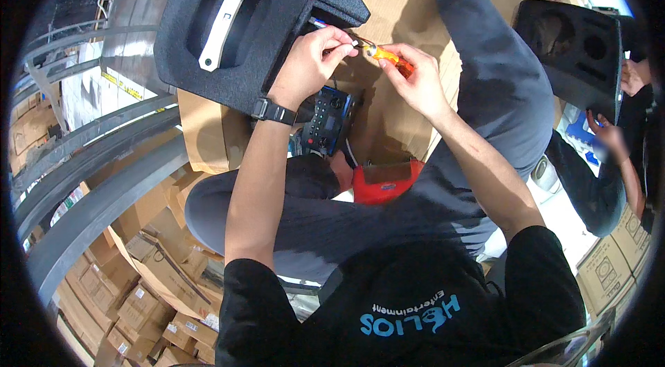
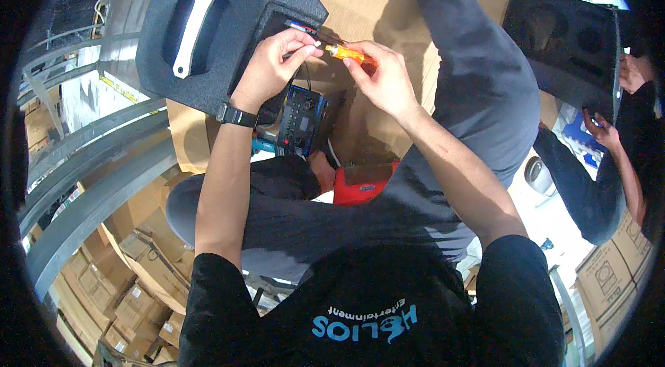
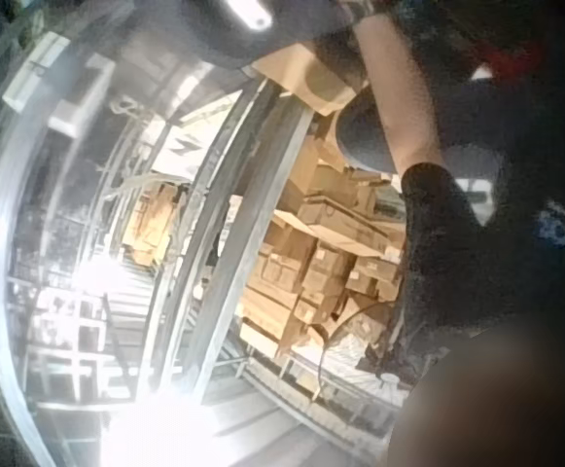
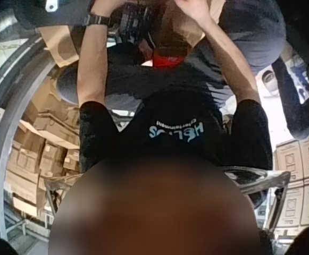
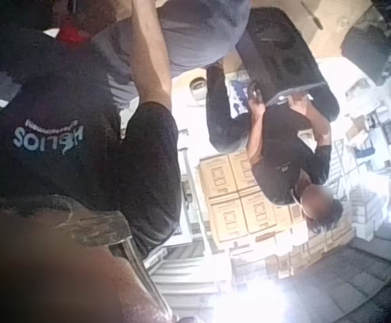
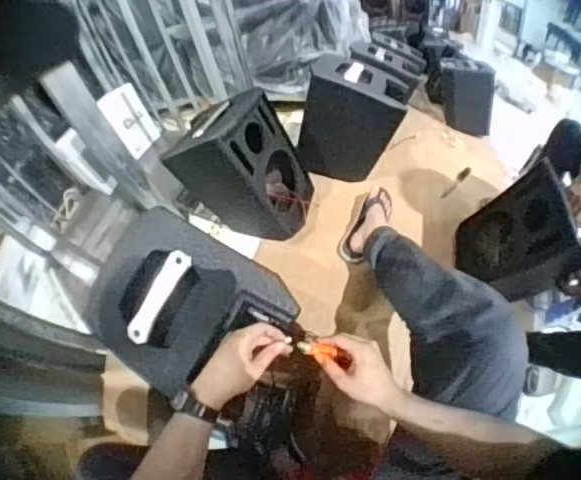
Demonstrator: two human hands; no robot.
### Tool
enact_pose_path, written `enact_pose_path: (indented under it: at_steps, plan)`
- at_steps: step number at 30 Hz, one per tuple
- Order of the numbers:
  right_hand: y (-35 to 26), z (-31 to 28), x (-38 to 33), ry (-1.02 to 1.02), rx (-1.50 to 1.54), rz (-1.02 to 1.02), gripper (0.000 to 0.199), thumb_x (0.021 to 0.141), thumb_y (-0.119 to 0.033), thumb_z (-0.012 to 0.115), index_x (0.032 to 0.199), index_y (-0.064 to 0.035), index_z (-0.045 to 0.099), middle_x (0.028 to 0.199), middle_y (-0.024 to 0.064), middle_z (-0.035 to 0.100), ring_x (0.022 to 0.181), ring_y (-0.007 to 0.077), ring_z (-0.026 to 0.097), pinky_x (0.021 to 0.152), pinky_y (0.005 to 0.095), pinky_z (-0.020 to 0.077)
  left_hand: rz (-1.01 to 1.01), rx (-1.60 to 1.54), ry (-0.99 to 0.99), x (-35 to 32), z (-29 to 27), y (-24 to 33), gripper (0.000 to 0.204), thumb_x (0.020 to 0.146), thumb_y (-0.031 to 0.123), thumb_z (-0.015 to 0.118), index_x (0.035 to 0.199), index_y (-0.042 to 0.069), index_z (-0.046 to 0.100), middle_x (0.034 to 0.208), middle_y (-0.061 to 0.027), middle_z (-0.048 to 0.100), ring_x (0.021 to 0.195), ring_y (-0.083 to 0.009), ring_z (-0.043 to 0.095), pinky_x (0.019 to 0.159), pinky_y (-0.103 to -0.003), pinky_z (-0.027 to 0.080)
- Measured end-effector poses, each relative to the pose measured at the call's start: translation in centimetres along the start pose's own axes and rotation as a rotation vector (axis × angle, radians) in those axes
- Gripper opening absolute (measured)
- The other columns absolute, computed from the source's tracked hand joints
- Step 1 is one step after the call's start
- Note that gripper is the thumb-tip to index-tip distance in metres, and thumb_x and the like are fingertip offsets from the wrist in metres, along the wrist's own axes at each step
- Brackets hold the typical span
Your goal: The person sits on the floor and assembles an electronic device by inserting a circuit board into a black foam-lined enclosure, connecting wires, and securing the unit. They then place the assembled device into a cardboard box.
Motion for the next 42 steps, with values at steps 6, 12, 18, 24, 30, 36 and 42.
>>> enact_pose_path:
  at_steps: [6,12,18,24,30,36,42]
  plan:
    - [-0.6,-0.2,0.0,0.017,-0.067,-0.046,0.022,0.089,-0.01,0.076,0.11,-0.0022,0.072,0.098,0.0174,0.075,0.086,0.0288,0.076,0.076,0.036,0.0592,0.009,-0.032,-0.024,0.0,0.2,-0.3,0.016,0.102,0.007,0.061,0.11,-0.007,0.063,0.101,-0.0171,0.077,0.101,-0.0199,0.075,0.087,-0.029,0.057]
    - [-0.8,0.0,0.0,0.015,-0.112,-0.068,0.022,0.088,-0.01,0.077,0.108,-0.0028,0.073,0.096,0.0165,0.075,0.085,0.0296,0.075,0.076,0.0363,0.0594,0.023,0.05,-0.043,-0.1,0.1,-0.3,0.017,0.101,0.007,0.062,0.11,-0.007,0.063,0.103,-0.019,0.077,0.101,-0.0201,0.075,0.088,-0.029,0.057]
    - [-0.8,0.0,0.1,0.033,-0.123,-0.059,0.022,0.088,-0.011,0.078,0.108,-0.0029,0.073,0.097,0.0156,0.075,0.084,0.0284,0.075,0.075,0.036,0.0596,0.006,0.095,-0.055,-0.2,0.2,0.0,0.016,0.101,0.008,0.062,0.109,-0.005,0.062,0.101,-0.0172,0.078,0.099,-0.018,0.075,0.085,-0.029,0.056]
    - [-1.0,0.1,0.1,0.03,-0.128,-0.071,0.022,0.088,-0.01,0.078,0.108,-0.0021,0.073,0.097,0.0157,0.075,0.085,0.0274,0.076,0.076,0.0352,0.0598,-0.009,0.092,-0.078,-0.4,0.1,0.0,0.018,0.101,0.011,0.064,0.11,-0.004,0.062,0.099,-0.0157,0.079,0.095,-0.0161,0.075,0.081,-0.028,0.055]
    - [-1.2,0.1,0.2,0.032,-0.153,-0.09,0.021,0.088,-0.009,0.079,0.106,-0.0017,0.073,0.096,0.0155,0.075,0.086,0.0268,0.076,0.076,0.0345,0.0596,0.016,0.1,-0.08,-0.3,0.2,-0.2,0.02,0.101,0.012,0.064,0.111,-0.005,0.062,0.098,-0.0157,0.079,0.093,-0.0151,0.075,0.081,-0.028,0.055]
    - [-1.0,0.1,0.1,0.021,-0.143,-0.087,0.021,0.088,-0.008,0.078,0.106,-0.0014,0.073,0.096,0.0154,0.075,0.085,0.0262,0.076,0.075,0.034,0.0594,0.029,0.061,-0.068,-0.3,0.3,-0.5,0.02,0.102,0.012,0.064,0.111,-0.005,0.062,0.098,-0.0153,0.079,0.093,-0.0141,0.075,0.081,-0.027,0.055]
    - [-1.1,0.1,-0.1,0.013,-0.121,-0.086,0.021,0.087,-0.006,0.077,0.106,-0.0013,0.072,0.095,0.0153,0.075,0.084,0.0254,0.076,0.075,0.0336,0.0593,0.052,-0.003,-0.016,-0.2,0.4,-0.9,0.016,0.096,0.01,0.07,0.103,-0.004,0.065,0.088,-0.0153,0.076,0.081,-0.0209,0.076,0.072,-0.031,0.057]
Point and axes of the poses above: each hand's wrist, its own x-axis towards the middle knuckle, its own z-axis out of the palm, y = z × x, the point moved 3 cm from there along x, towards the middle knuckle
